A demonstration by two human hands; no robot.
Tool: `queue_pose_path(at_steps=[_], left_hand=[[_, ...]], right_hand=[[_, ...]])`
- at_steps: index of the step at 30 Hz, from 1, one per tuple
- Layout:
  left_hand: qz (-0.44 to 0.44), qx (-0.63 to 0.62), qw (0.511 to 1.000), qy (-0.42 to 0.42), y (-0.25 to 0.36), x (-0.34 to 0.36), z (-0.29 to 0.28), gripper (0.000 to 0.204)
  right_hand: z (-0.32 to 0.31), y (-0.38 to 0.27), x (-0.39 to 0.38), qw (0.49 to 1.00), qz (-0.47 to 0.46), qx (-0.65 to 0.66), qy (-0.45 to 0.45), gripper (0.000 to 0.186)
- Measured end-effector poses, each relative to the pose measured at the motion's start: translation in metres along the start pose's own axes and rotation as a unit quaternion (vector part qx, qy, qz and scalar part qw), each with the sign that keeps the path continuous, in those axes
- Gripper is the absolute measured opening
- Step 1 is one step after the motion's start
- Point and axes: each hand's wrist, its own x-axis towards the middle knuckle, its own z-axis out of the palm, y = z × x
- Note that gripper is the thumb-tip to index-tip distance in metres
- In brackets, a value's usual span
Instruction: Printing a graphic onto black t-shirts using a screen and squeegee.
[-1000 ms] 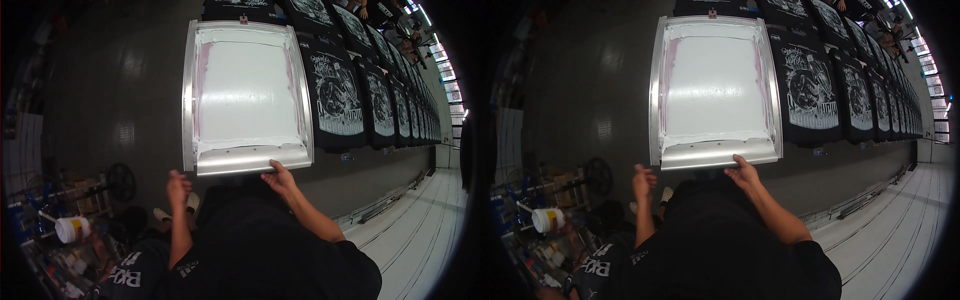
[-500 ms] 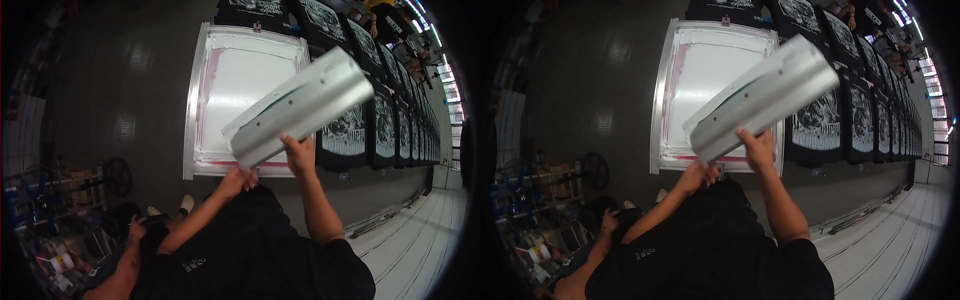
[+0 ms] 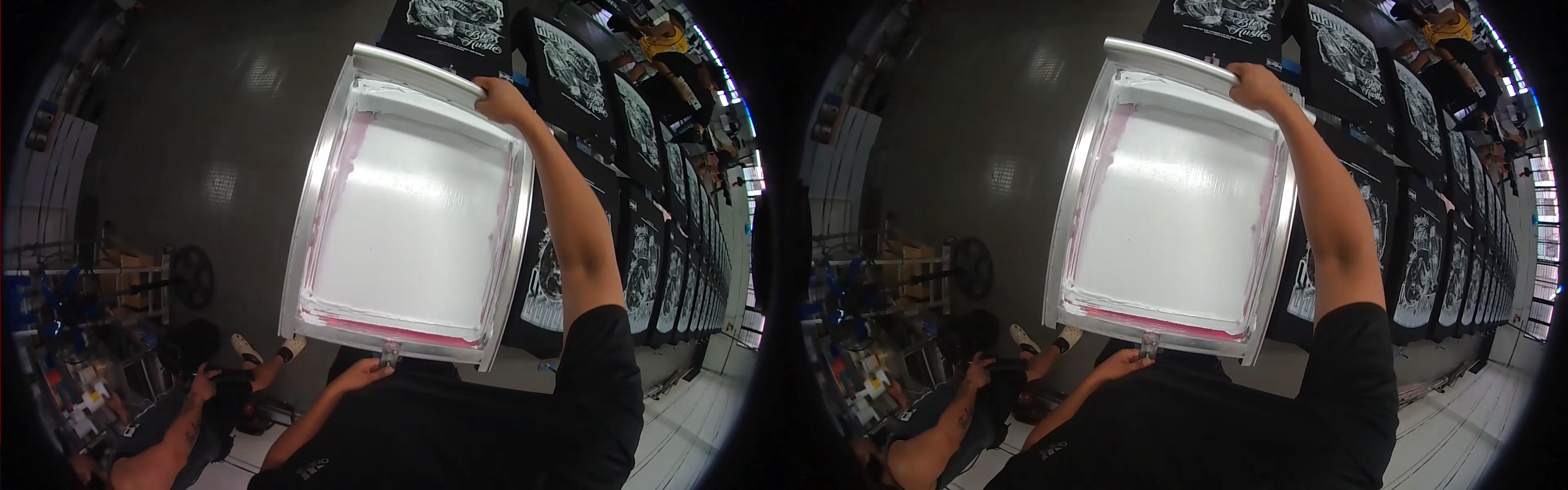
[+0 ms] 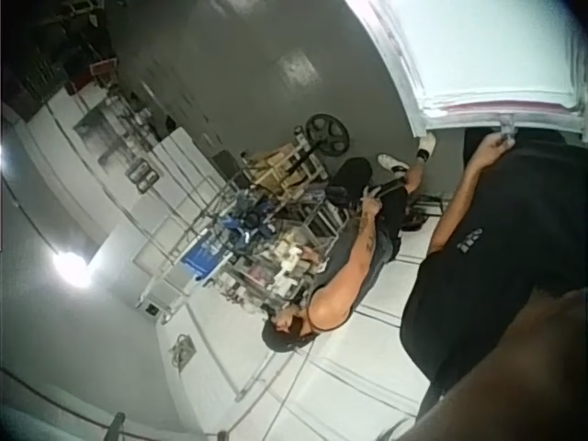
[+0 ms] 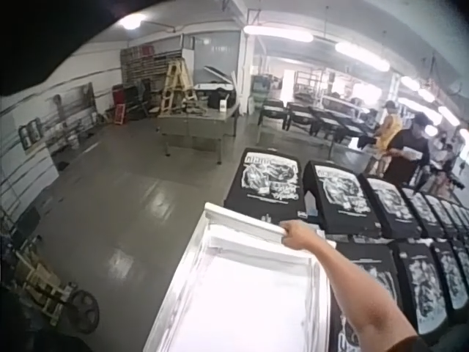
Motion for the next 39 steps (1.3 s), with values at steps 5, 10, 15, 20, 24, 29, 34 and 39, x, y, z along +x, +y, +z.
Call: queue_pose_path(at_steps=[5, 10, 15, 20, 24, 29, 34, 39], left_hand=[[-0.036, 0.068, 0.996, 0.042, -0.001, 0.002, -0.001, 0.048], [-0.014, 0.040, 0.997, 0.067, -0.004, 0.000, 0.006, 0.054], [0.005, 0.050, 0.998, 0.047, -0.003, 0.004, 0.000, 0.053], [-0.002, 0.046, 0.999, 0.005, -0.002, 0.009, -0.007, 0.049], [0.012, 0.039, 0.999, 0.011, -0.010, 0.011, -0.005, 0.043], [-0.004, 0.057, 0.998, -0.014, 0.007, 0.013, -0.005, 0.043], [0.025, 0.136, 0.989, -0.061, 0.012, 0.009, -0.014, 0.033], [0.010, 0.077, 0.996, -0.047, -0.014, 0.012, -0.020, 0.032]], right_hand=[[0.031, 0.021, 0.037, 0.998, 0.030, -0.034, -0.038, 0.051], [0.048, 0.021, 0.050, 0.999, 0.020, -0.030, -0.038, 0.050], [0.054, 0.016, 0.046, 0.993, 0.049, -0.070, -0.079, 0.058], [0.059, -0.030, -0.022, 0.993, 0.040, -0.053, -0.101, 0.058], [0.085, -0.093, -0.124, 0.995, 0.004, -0.035, -0.097, 0.048], [0.130, -0.179, -0.305, 0.999, -0.024, -0.018, 0.014, 0.031], [0.109, -0.219, -0.358, 1.000, -0.012, 0.009, -0.016, 0.035], [0.077, -0.163, -0.275, 0.995, -0.009, 0.002, 0.096, 0.032]])
